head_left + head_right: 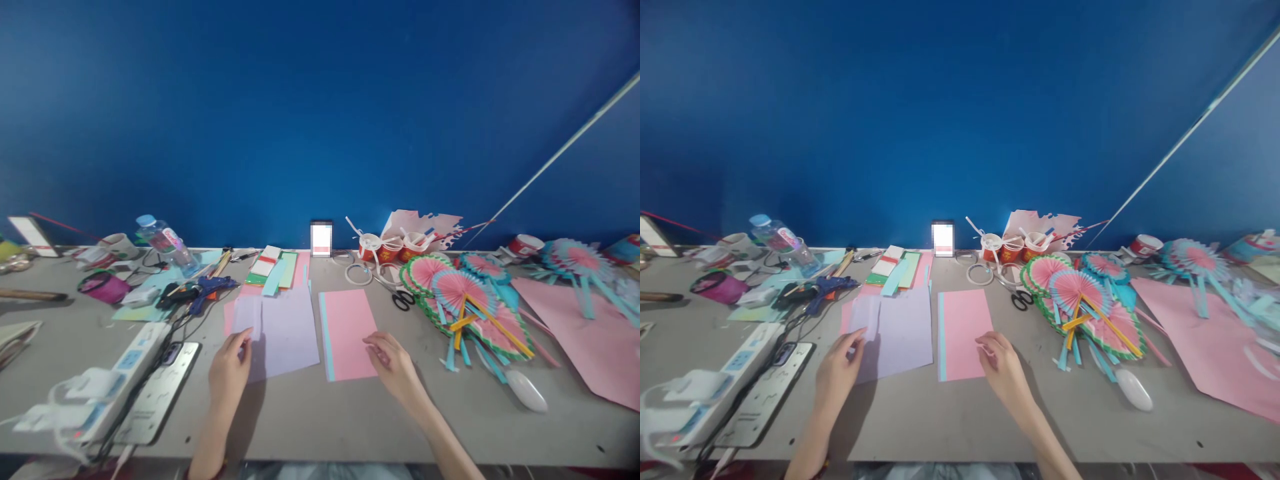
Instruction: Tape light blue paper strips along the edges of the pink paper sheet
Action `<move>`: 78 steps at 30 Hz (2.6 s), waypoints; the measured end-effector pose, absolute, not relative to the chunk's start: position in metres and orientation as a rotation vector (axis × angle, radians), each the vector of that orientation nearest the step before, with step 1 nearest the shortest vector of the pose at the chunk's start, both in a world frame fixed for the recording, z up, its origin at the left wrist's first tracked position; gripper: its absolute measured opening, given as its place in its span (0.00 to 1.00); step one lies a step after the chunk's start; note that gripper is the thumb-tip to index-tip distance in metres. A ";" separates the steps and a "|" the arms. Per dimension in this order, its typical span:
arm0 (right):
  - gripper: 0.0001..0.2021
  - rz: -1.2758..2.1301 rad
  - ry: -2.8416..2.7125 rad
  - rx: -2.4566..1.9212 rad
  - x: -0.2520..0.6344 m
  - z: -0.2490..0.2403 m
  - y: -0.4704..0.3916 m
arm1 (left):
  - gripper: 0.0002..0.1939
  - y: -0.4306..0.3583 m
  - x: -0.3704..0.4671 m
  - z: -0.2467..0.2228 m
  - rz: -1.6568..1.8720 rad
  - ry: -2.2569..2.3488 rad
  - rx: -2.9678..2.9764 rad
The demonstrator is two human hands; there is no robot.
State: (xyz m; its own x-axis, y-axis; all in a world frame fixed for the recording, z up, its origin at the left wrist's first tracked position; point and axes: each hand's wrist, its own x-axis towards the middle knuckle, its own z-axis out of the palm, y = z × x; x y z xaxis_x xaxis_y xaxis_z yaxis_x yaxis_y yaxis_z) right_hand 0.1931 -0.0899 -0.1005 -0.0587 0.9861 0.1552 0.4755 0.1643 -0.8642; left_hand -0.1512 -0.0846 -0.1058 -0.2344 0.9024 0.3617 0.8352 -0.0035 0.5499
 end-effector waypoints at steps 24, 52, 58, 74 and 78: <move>0.15 1.426 -0.793 -1.064 0.146 -0.063 -0.042 | 0.29 -0.105 -0.013 -0.077 0.816 0.937 1.227; 0.13 0.458 -1.893 -1.554 0.201 -0.054 0.059 | 0.14 0.029 -0.016 0.011 1.200 1.086 1.299; 0.14 0.392 -2.042 -1.668 0.217 -0.086 0.078 | 0.13 0.033 -0.036 0.015 1.131 1.080 1.402; 0.05 0.910 -1.656 -1.255 0.184 -0.045 0.058 | 0.09 0.025 -0.022 0.005 1.039 1.060 1.871; 0.08 1.056 -1.635 -1.121 0.173 -0.028 0.045 | 0.07 0.023 -0.016 0.003 1.107 1.010 2.010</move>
State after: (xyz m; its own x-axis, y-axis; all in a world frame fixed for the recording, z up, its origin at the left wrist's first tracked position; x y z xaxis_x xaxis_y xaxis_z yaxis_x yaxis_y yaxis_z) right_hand 0.1733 0.0451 -0.0281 -0.2201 0.9574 0.1868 0.2233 0.2359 -0.9458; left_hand -0.0155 0.0234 0.0027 0.3550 0.8449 0.4001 0.3211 -0.5122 0.7966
